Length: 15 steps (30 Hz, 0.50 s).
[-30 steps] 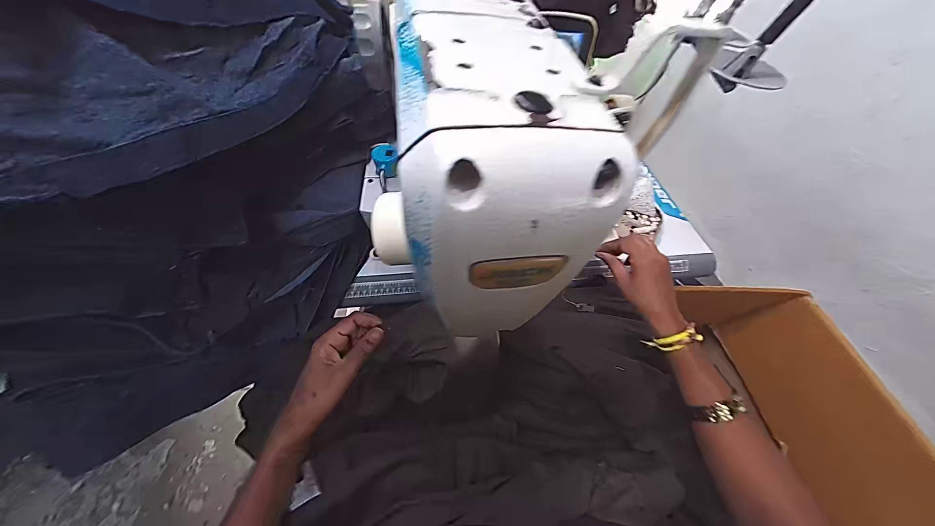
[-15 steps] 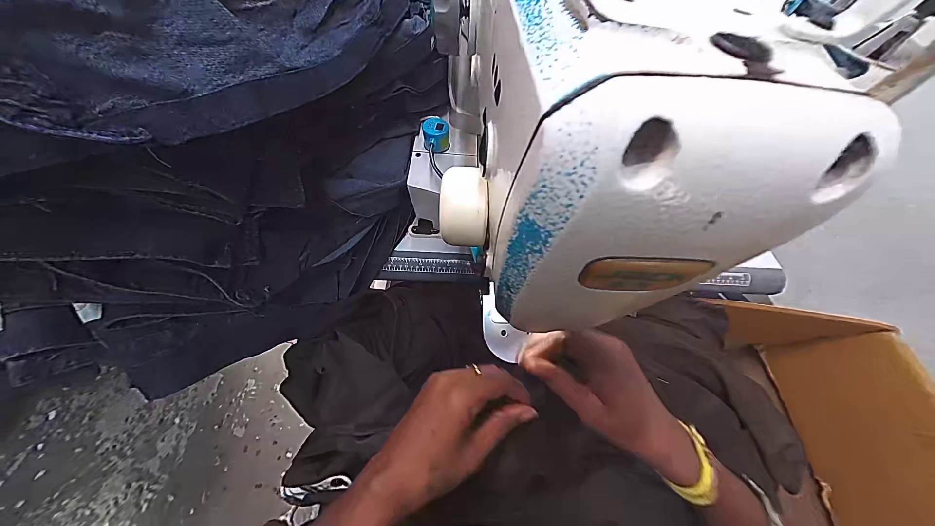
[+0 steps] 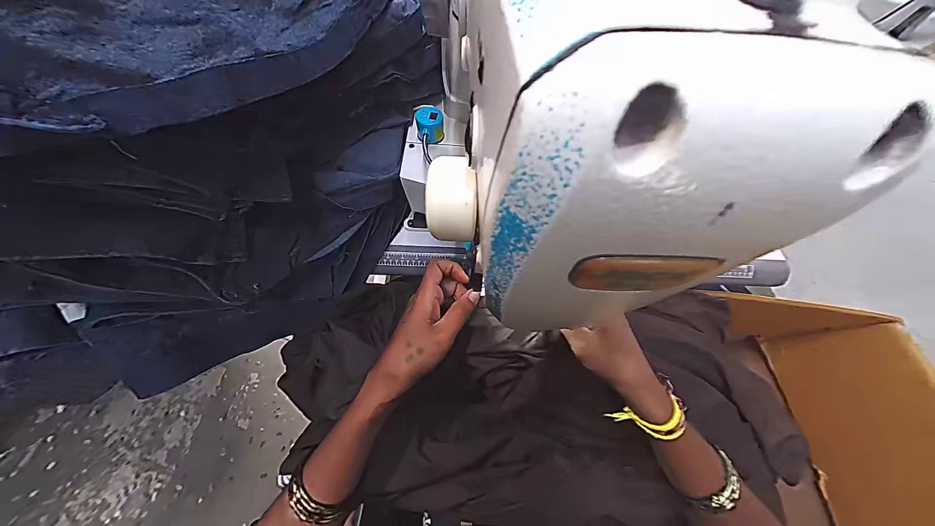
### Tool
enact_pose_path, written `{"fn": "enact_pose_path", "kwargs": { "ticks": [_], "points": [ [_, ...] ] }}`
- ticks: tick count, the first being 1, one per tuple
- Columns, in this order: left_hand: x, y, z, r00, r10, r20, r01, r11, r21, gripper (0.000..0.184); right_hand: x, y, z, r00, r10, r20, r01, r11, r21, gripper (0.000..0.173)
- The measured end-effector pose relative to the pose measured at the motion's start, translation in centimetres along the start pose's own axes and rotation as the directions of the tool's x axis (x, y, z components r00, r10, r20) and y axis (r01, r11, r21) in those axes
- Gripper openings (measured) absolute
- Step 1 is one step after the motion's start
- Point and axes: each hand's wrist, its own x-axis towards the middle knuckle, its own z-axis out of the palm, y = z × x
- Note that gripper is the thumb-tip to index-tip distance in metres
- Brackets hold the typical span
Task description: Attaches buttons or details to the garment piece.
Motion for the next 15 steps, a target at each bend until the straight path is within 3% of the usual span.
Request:
{"fn": "enact_pose_path", "kwargs": {
  "ticks": [3,5,7,11,13,15],
  "points": [
    [0.0,-0.1,0.3,1.000,0.007,0.005,-0.007,1.000,-0.016,0.023,0.8,1.0,-1.8,0.996,-0.029,-0.086,-0.001,0.942,-0.334,0.022],
    [-0.1,-0.2,0.4,1.000,0.002,0.005,-0.002,1.000,-0.030,0.024,1.9,3.2,-3.3,0.983,-0.085,-0.163,-0.024,0.821,-0.571,0.021],
    [-0.1,-0.3,0.6,1.000,-0.003,-0.004,0.003,0.999,-0.037,0.024,3.2,5.4,-4.3,0.985,-0.104,-0.141,-0.027,0.708,-0.706,0.024],
    [0.0,-0.3,0.6,1.000,-0.008,-0.018,0.007,0.999,-0.041,0.023,5.6,7.7,-4.2,0.997,-0.063,-0.053,-0.008,0.564,-0.826,0.028],
    [-0.1,-0.2,0.6,1.000,-0.010,-0.020,0.010,0.999,-0.031,0.023,5.8,7.5,-4.1,0.997,-0.045,-0.059,-0.022,0.583,-0.812,0.024],
    [-0.3,-0.4,0.7,1.000,-0.006,-0.021,0.005,1.000,-0.030,0.023,5.1,7.2,-4.2,0.987,-0.102,-0.122,-0.023,0.669,-0.743,0.017]
  ]
}}
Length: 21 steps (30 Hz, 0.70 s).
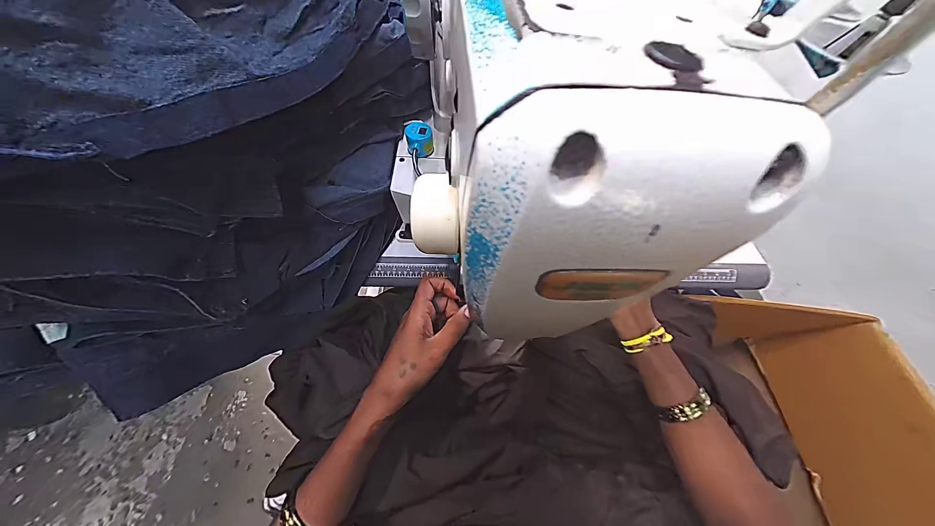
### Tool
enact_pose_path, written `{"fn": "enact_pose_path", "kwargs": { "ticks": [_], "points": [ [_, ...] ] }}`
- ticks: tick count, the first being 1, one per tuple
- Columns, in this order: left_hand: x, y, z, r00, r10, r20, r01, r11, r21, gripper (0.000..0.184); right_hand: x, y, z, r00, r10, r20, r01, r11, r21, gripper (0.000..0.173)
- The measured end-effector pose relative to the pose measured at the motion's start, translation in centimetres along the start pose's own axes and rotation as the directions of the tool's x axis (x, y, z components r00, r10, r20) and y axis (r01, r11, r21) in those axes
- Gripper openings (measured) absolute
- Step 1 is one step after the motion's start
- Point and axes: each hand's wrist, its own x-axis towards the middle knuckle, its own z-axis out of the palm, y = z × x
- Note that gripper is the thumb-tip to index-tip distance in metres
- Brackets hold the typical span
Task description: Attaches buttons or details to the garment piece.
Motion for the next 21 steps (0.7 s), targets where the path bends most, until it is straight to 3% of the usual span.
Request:
{"fn": "enact_pose_path", "kwargs": {
  "ticks": [4,9,11,13,15,17,18,19,20,21],
  "points": [
    [-0.2,-0.2,0.5,1.000,0.001,-0.020,-0.002,0.999,-0.041,0.017,-2.1,-0.3,-1.7,0.984,0.109,-0.143,-0.067,0.961,0.269,0.022],
    [-0.2,0.5,0.5,0.997,-0.061,-0.037,0.059,0.997,-0.055,0.014,-3.8,-0.6,-3.7,0.978,0.199,-0.061,-0.151,0.880,0.450,0.020],
    [0.0,0.4,0.4,0.996,-0.071,-0.051,0.072,0.997,0.018,0.015,-3.5,-1.6,-4.5,0.977,0.211,-0.024,-0.170,0.844,0.508,0.021],
    [0.0,0.1,0.2,0.997,-0.056,-0.058,0.068,0.969,0.237,0.022,-2.8,-3.4,-5.1,0.979,0.194,-0.063,-0.132,0.841,0.525,0.022],
    [-1.2,0.4,-0.1,0.999,0.034,0.028,-0.043,0.901,0.431,0.035,-2.4,-4.4,-4.8,0.980,0.025,-0.196,0.067,0.893,0.445,0.020],
    [-3.2,1.7,-1.5,0.944,0.201,0.260,-0.290,0.882,0.371,0.042,-2.6,-5.4,-4.4,0.911,-0.233,-0.340,0.337,0.896,0.289,0.020],
    [-4.2,2.9,-3.1,0.916,0.246,0.318,-0.345,0.888,0.304,0.039,-3.0,-6.1,-4.3,0.853,-0.362,-0.375,0.465,0.854,0.233,0.023],
    [-4.9,4.2,-5.2,0.937,0.250,0.246,-0.320,0.895,0.311,0.036,-3.4,-7.1,-4.3,0.796,-0.473,-0.379,0.570,0.796,0.204,0.026],
    [-5.5,5.3,-7.7,0.973,0.223,0.064,-0.231,0.902,0.364,0.031,-3.6,-8.2,-4.2,0.746,-0.557,-0.365,0.648,0.733,0.208,0.026],
    [-6.0,5.8,-10.2,0.962,0.201,-0.186,-0.109,0.904,0.412,0.027,-3.5,-9.1,-4.2,0.714,-0.614,-0.336,0.691,0.696,0.197,0.026]
  ]
}}
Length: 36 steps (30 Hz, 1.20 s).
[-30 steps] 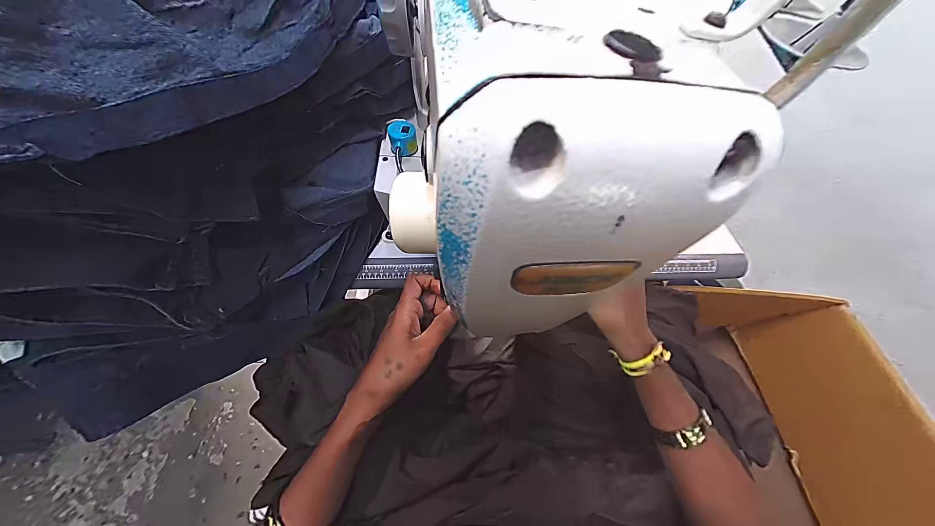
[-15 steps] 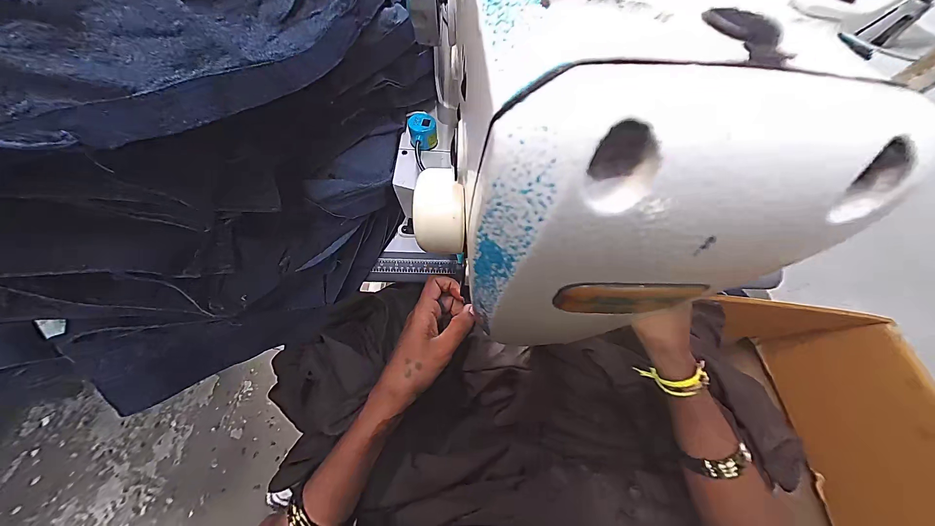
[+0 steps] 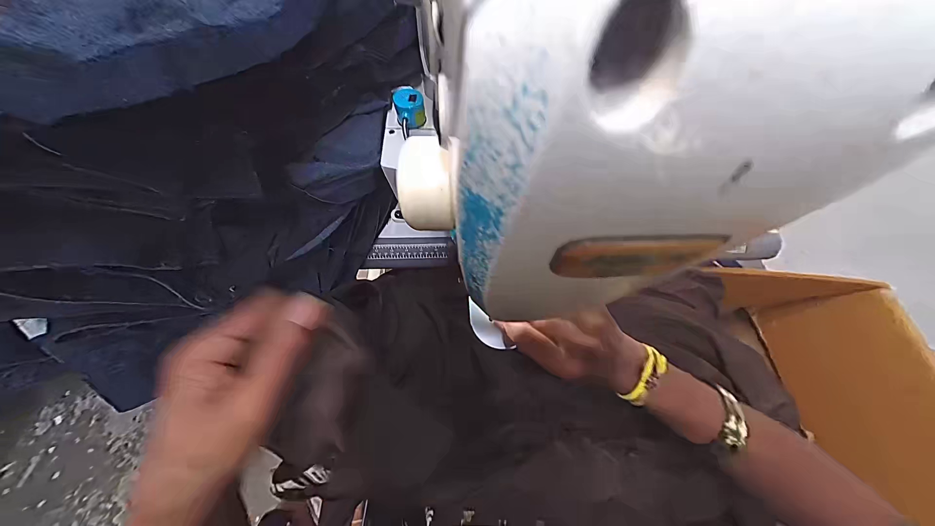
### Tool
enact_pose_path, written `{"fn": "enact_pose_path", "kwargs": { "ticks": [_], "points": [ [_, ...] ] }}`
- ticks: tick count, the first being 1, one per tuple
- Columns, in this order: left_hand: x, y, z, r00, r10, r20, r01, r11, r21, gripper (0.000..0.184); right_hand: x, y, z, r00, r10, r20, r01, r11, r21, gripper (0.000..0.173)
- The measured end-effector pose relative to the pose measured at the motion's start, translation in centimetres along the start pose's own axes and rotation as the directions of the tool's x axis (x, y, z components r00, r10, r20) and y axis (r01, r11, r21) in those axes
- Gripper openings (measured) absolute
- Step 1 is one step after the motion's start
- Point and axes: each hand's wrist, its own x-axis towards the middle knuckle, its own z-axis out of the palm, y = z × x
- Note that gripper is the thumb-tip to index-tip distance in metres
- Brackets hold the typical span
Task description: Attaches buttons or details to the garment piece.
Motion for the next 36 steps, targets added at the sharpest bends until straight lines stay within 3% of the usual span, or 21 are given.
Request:
{"fn": "enact_pose_path", "kwargs": {
  "ticks": [1,2,3,4,5,6,7,9,11,14,17,19,23,24,26,27,28,29,32,34,36],
  "points": [
    [0.2,-1.2,-2.0,0.969,-0.106,-0.221,0.121,0.991,0.057,0.025,0.7,-0.2,0.2,0.999,0.006,0.032,-0.006,1.000,-0.007,0.027],
    [0.4,-3.1,-3.5,0.897,-0.184,-0.401,0.229,0.971,0.068,0.027,1.1,-0.3,0.3,0.998,0.017,0.058,-0.015,0.999,-0.028,0.024],
    [0.3,-5.8,-4.6,0.832,-0.236,-0.503,0.296,0.954,0.042,0.030,1.3,-0.2,0.2,0.997,0.028,0.065,-0.025,0.999,-0.045,0.021],
    [0.0,-9.1,-5.1,0.809,-0.244,-0.534,0.318,0.947,0.049,0.030,1.1,-0.1,-0.3,0.997,0.060,0.047,-0.059,0.998,-0.022,0.017],
    [-0.8,-12.1,-5.4,0.878,-0.191,-0.438,0.278,0.950,0.142,0.028,0.6,-0.4,-1.2,0.994,0.105,0.034,-0.105,0.994,0.004,0.013],
    [-1.1,-14.2,-5.4,0.963,-0.109,-0.247,0.171,0.954,0.246,0.036,0.0,-0.6,-2.3,0.989,0.145,0.025,-0.145,0.989,0.030,0.013],
    [-0.5,-13.8,-3.6,0.989,-0.108,-0.098,0.135,0.936,0.324,0.043,-0.3,-0.8,-3.3,0.987,0.163,0.010,-0.163,0.985,0.049,0.013],
    [-0.3,-9.4,0.6,0.991,-0.134,0.031,0.111,0.915,0.387,0.049,-0.8,-1.5,-3.8,0.988,0.153,-0.010,-0.152,0.988,0.035,0.015],
    [-1.0,-6.0,3.9,0.978,0.045,0.203,-0.122,0.913,0.388,0.049,-0.8,-1.7,-2.8,0.993,0.121,-0.016,-0.120,0.992,0.031,0.017],
    [-5.1,-1.4,10.0,0.860,0.312,0.404,-0.423,0.878,0.223,0.036,0.1,-1.2,-0.1,0.999,0.042,0.001,-0.042,0.998,0.038,0.018],
    [-10.1,1.3,15.0,0.733,0.319,0.601,-0.423,0.905,0.036,0.038,1.1,-0.6,1.5,0.999,-0.005,0.038,0.004,0.999,0.035,0.018],
    [-11.8,1.6,17.5,0.697,0.316,0.643,-0.420,0.908,0.009,0.045,1.6,-0.7,1.6,0.998,0.006,0.064,-0.006,1.000,0.004,0.018],
    [-11.7,2.7,22.0,0.620,0.210,0.756,-0.461,0.877,0.134,0.067,1.6,-1.6,1.3,0.995,0.034,0.092,-0.027,0.996,-0.080,0.016],
    [-11.2,3.5,22.9,0.571,0.138,0.809,-0.450,0.877,0.169,0.067,1.5,-1.6,1.2,0.995,0.031,0.094,-0.023,0.996,-0.091,0.016],
    [-9.9,5.3,24.6,0.401,-0.036,0.915,-0.362,0.912,0.194,0.059,1.4,-1.4,1.2,0.994,0.025,0.102,-0.013,0.994,-0.109,0.016],
    [-9.5,5.9,25.3,0.327,-0.068,0.942,-0.293,0.941,0.170,0.050,1.5,-1.5,1.3,0.993,0.036,0.113,-0.023,0.994,-0.111,0.017],
    [-9.4,6.2,25.6,0.307,-0.029,0.951,-0.212,0.972,0.098,0.041,1.6,-1.6,1.3,0.992,0.056,0.117,-0.043,0.993,-0.109,0.017],
    [-9.6,6.3,25.3,0.347,0.064,0.936,-0.131,0.991,-0.020,0.032,1.6,-1.7,1.3,0.990,0.076,0.116,-0.064,0.992,-0.109,0.017],
    [-10.0,4.4,21.9,0.604,0.331,0.725,-0.023,0.917,-0.399,0.009,1.3,-1.2,0.9,0.988,0.112,0.110,-0.102,0.990,-0.099,0.018],
    [-8.2,2.4,16.4,0.690,0.365,0.625,-0.010,0.868,-0.496,0.007,1.3,-0.7,0.9,0.993,0.063,0.099,-0.056,0.996,-0.065,0.018],
    [-6.5,0.2,8.4,0.829,0.274,0.488,-0.052,0.906,-0.420,0.010,1.3,-0.9,1.4,0.996,0.028,0.084,-0.024,0.998,-0.051,0.018]
  ]
}}
